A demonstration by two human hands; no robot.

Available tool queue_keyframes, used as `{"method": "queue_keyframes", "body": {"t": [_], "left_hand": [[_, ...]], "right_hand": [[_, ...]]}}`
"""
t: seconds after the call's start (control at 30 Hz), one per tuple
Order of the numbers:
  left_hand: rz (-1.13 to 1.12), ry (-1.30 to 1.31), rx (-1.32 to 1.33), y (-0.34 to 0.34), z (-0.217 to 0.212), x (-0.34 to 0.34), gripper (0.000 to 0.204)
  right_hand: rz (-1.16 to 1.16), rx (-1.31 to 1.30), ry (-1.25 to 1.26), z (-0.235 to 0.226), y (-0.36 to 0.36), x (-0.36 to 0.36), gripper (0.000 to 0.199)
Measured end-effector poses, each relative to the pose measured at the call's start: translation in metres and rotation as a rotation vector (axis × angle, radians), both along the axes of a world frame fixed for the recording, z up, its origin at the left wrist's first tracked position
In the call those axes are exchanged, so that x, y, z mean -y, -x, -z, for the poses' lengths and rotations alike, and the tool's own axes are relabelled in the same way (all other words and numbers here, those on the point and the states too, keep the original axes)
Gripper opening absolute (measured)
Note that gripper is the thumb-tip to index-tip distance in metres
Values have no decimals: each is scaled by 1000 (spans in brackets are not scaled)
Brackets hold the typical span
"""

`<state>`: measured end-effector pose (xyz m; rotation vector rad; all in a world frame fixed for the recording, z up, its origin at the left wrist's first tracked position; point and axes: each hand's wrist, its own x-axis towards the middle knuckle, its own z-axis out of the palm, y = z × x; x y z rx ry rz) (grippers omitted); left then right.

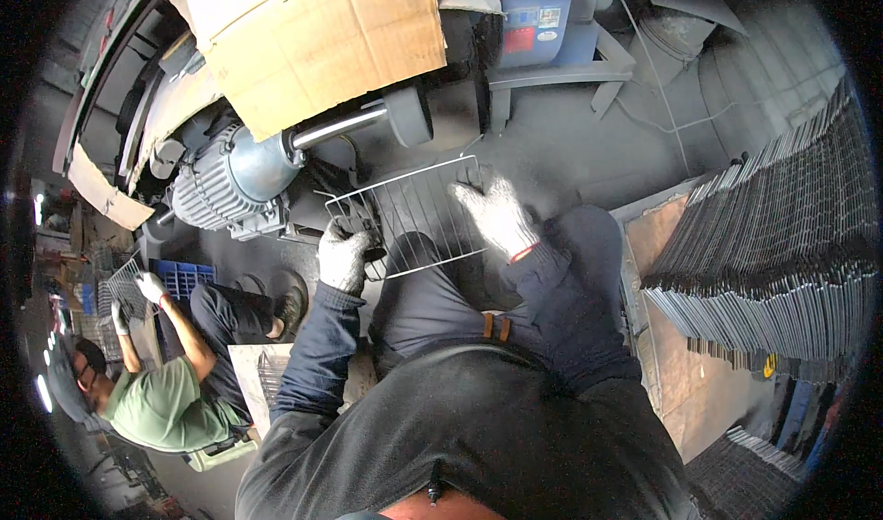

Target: Grinding the edges and surfaces of metal wire grates using a stationary bench grinder.

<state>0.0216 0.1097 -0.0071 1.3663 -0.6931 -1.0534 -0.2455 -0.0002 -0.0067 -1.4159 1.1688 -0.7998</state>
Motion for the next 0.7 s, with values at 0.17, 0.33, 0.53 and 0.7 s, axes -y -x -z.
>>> {"method": "queue_keyframes", "body": {"t": [0.17, 0.33, 0.53, 0.7], "left_hand": [[-51, -135, -3, -16, 8, 10, 28], [-82, -163, 19, -41, 28, 30, 23], [54, -131, 62, -15, 21, 76, 24], [162, -52, -6, 41, 32, 99, 37]], "right_hand": [[-10, 85, 48, 37, -29, 27, 45], [34, 83, -107, 44, -58, 49, 34], [117, 262, -27, 27, -27, 63, 27], [240, 144, -75, 25, 35, 67, 33]]}}
